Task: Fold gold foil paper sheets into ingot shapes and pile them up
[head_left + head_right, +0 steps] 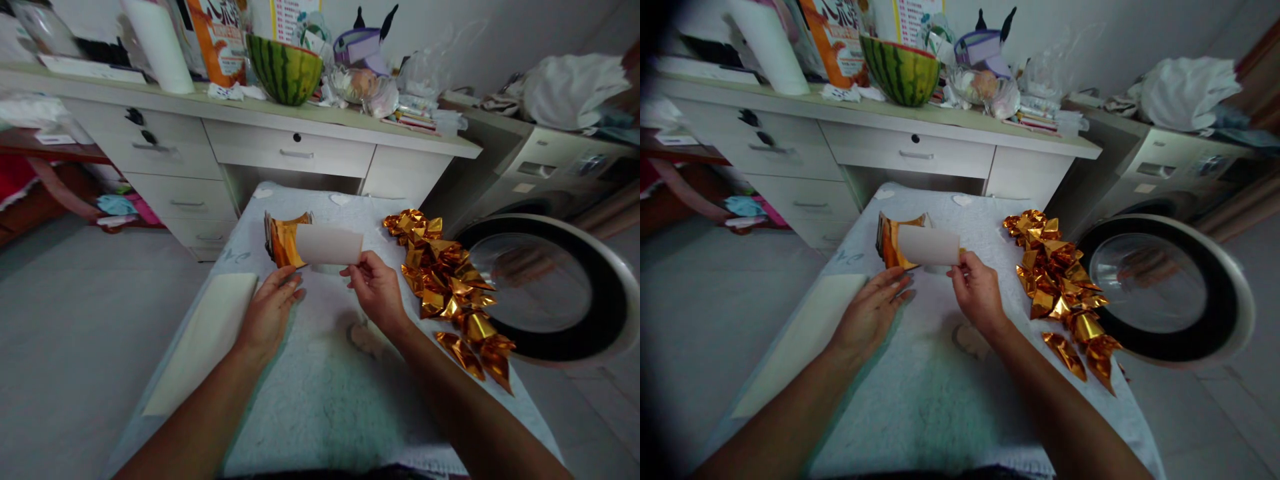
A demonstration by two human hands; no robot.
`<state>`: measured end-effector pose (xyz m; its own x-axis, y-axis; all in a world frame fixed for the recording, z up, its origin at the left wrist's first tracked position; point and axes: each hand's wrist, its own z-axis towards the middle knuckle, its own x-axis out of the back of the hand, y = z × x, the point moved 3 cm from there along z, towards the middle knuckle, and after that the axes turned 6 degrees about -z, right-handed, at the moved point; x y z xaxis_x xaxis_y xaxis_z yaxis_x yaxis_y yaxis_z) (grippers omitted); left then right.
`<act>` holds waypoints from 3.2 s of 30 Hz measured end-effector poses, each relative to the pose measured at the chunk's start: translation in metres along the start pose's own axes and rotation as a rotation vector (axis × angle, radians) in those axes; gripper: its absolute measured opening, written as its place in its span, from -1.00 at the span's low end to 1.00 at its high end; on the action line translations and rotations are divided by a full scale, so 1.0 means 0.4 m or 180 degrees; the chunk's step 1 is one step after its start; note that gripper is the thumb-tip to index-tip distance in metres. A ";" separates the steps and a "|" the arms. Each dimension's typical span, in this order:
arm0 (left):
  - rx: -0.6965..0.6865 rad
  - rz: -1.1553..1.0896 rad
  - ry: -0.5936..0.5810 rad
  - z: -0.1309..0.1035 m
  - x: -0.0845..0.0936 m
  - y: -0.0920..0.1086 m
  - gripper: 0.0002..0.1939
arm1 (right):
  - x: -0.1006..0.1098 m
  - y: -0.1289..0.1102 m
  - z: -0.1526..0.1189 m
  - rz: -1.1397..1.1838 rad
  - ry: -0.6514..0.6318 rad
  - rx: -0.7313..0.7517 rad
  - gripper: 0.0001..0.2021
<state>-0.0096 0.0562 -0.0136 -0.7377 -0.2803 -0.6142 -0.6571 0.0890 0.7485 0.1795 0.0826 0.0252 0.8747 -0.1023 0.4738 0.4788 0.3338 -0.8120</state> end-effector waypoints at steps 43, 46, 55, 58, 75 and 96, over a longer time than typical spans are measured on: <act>-0.1133 0.3353 -0.1195 -0.030 -0.027 0.007 -0.84 | 0.117 0.063 -0.106 0.0190 -0.0616 -0.0415 -0.73; -0.1036 0.3143 -0.1225 -0.032 -0.033 0.002 -0.81 | 0.120 0.088 -0.103 -0.0596 -0.0194 -0.0489 -0.85; -0.0608 0.2817 -0.1133 -0.035 -0.033 -0.005 -0.78 | 0.084 0.110 -0.109 -0.0351 -0.0493 -0.0674 -0.63; -0.0320 0.2586 -0.1055 -0.035 -0.034 -0.006 -0.78 | 0.081 0.099 -0.108 0.0115 -0.0636 -0.0893 -0.77; 0.0639 0.1659 -0.1357 -0.068 -0.049 -0.021 -0.55 | 0.093 0.071 -0.104 0.1113 -0.0191 -0.0964 -0.75; -0.1225 0.3821 -0.2270 -0.094 -0.050 -0.015 -0.69 | 0.100 0.036 -0.115 0.0762 -0.1283 -0.0118 -0.75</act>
<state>0.0151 0.0255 0.0036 -0.7976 0.3143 0.5149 0.3985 -0.3662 0.8409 0.2249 0.0404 0.0168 0.8654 0.3481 0.3605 0.2760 0.2692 -0.9227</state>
